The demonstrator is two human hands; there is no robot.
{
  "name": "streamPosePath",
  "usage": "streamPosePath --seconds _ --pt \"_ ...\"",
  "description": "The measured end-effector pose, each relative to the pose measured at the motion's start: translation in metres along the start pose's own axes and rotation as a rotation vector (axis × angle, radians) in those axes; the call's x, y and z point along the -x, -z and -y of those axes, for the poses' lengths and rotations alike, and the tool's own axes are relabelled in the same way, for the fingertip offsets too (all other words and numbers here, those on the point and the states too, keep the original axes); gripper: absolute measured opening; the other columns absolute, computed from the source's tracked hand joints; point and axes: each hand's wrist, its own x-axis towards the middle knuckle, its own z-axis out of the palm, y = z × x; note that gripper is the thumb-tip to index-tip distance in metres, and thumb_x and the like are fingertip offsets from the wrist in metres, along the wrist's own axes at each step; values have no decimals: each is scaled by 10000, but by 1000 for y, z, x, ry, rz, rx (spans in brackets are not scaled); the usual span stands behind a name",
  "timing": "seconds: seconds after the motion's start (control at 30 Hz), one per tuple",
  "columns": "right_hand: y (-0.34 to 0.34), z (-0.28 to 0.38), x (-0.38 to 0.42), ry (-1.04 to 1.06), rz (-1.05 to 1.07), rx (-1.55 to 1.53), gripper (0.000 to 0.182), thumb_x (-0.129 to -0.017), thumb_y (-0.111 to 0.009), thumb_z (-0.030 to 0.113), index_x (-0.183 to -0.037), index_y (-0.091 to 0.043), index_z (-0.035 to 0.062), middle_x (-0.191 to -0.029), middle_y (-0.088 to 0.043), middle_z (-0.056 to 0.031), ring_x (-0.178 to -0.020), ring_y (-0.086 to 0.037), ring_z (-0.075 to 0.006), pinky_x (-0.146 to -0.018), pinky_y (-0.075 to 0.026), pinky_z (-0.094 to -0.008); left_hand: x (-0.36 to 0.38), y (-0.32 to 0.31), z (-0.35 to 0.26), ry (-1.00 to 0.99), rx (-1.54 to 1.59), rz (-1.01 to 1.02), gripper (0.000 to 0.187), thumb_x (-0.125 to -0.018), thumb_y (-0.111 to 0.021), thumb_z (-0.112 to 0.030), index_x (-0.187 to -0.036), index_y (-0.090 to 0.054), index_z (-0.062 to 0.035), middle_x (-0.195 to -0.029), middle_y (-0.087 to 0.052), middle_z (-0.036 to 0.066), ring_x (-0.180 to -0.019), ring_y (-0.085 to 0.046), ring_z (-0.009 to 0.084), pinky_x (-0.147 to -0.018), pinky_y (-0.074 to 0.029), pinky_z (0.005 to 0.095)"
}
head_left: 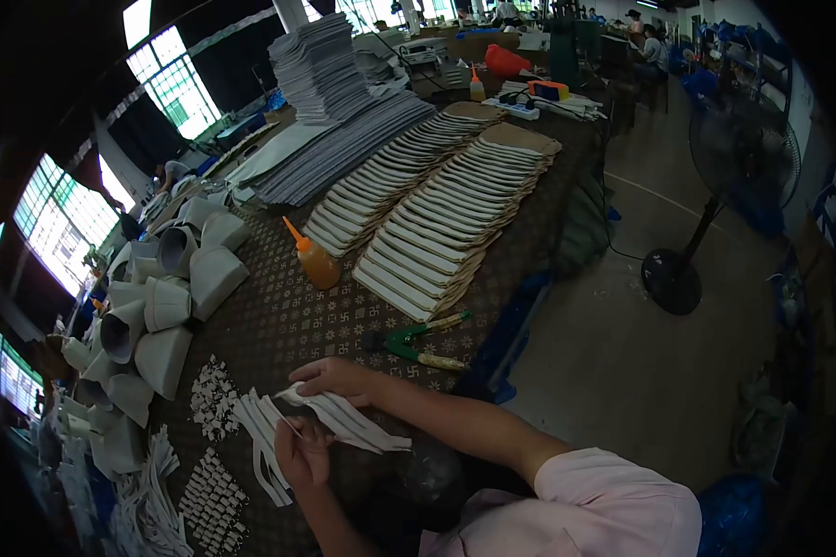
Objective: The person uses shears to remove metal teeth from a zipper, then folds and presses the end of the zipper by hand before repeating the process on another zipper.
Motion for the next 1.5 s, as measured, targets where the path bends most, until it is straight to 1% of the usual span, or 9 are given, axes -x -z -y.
streamPosePath --seconds 0.07,0.27,0.5,0.6,0.67,0.87,1.03,1.2,1.5 --pt "-6 18 15 102 70 -182 458 -789 -615 20 -1209 -449 -54 -1048 -581 -112 -875 -583 -122 -729 -485 -238 19 9 -2 -2 -64 -9 320 -957 -358 -298 -859 -518 -38 -658 -471 55 -580 -468 178 -613 -460 348" --pt "-21 19 53 365 -334 -257 308 -795 -598 -19 -1086 -501 -48 -936 -602 -64 -803 -577 -94 -685 -472 -210 66 9 -3 -213 249 -73 325 -964 -331 -298 -943 -509 -27 -644 -473 52 -558 -492 178 -630 -486 344" --pt "-28 39 65 572 -431 -362 254 -798 -588 -37 -1030 -487 -18 -872 -587 -55 -769 -577 -117 -697 -480 -241 117 -39 -12 -504 -27 -138 353 -974 -281 -293 -951 -496 -14 -632 -475 64 -506 -489 169 -610 -507 369" --pt "-1 76 62 709 -766 -205 183 -855 -556 54 -1017 -486 4 -860 -564 -49 -706 -566 -118 -591 -481 -267 146 -33 -36 -647 -5 -118 358 -975 -275 -290 -959 -503 -14 -636 -491 76 -478 -481 178 -583 -506 381" --pt "20 87 58 702 -615 -73 222 -868 -558 114 -1052 -488 11 -805 -558 -35 -700 -550 -99 -606 -467 -251 163 -21 -44 -707 -31 -185 363 -974 -276 -289 -968 -512 -12 -642 -504 84 -468 -480 183 -573 -506 386" --pt "-3 80 4 534 -463 512 338 -868 -567 198 -1103 -522 -41 -847 -599 -83 -742 -576 -108 -635 -475 -287 155 -8 -26 -360 -109 -423 407 -965 -297 -263 -1074 -506 69 -727 -585 135 -650 -612 245 -642 -521 392" --pt "45 4 -40 209 -279 1872 270 -846 -539 207 -1073 -594 71 -1050 -568 -163 -864 -590 -306 -734 -469 -398 132 -16 -14 -273 -115 -363 331 -948 -365 -165 -1158 -451 76 -843 -606 168 -796 -629 279 -743 -516 394" --pt "7 3 12 734 -527 1614 152 -827 -576 103 -953 -633 39 -1042 -585 -141 -817 -610 -287 -684 -493 -382 124 -16 -10 -255 -199 -254 297 -939 -389 -117 -1155 -458 76 -880 -618 163 -856 -626 263 -778 -495 356" --pt "23 -3 12 423 -255 1341 205 -784 -623 71 -978 -603 10 -1063 -597 -125 -940 -601 -253 -766 -484 -308 109 -26 22 -89 -299 -121 296 -934 -425 -139 -1125 -501 74 -828 -621 139 -819 -630 239 -766 -493 327"
